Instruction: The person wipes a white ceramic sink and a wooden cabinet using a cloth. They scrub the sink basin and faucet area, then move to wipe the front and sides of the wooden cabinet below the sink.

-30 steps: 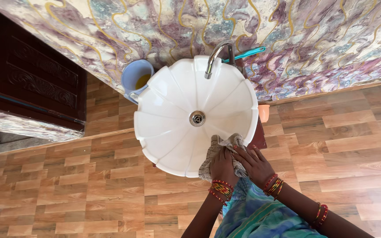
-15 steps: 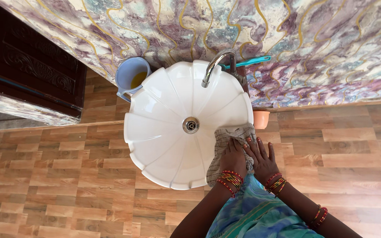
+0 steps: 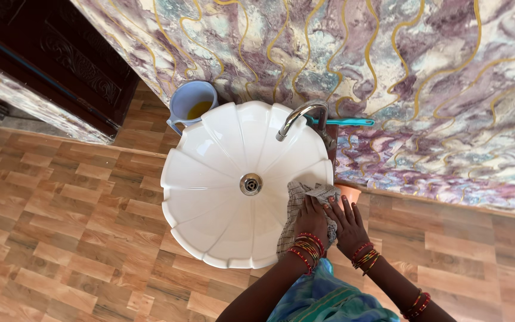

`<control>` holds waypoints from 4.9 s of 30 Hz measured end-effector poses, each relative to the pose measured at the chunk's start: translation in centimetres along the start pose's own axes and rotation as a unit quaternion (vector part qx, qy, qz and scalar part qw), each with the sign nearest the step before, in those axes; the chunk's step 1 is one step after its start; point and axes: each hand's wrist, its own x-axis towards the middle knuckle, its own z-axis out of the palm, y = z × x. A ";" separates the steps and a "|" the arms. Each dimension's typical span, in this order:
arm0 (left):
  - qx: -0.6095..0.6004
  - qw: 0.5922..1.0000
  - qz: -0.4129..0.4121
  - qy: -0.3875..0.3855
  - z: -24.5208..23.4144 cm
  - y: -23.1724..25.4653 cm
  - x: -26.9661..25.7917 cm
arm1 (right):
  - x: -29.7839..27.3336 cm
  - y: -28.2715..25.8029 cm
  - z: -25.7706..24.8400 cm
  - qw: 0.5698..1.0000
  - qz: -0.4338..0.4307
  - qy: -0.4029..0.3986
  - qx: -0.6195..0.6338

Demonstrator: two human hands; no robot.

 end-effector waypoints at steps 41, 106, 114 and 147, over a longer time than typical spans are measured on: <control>-0.132 0.982 -0.021 0.132 2.2 2.4 14.6 | 11.4 11.6 3.5 0.942 0.071 -0.024 0.328; -0.138 0.990 -0.012 -0.005 -0.7 0.2 6.3 | 11.0 3.7 -2.3 0.983 -0.014 0.016 0.184; -0.183 0.983 -0.030 -0.006 -0.7 0.4 7.7 | 12.9 5.4 -2.1 0.960 -0.045 0.031 0.275; -0.255 0.965 -0.056 -0.004 -0.1 0.1 12.5 | 15.2 8.1 -0.8 0.940 -0.012 0.027 0.341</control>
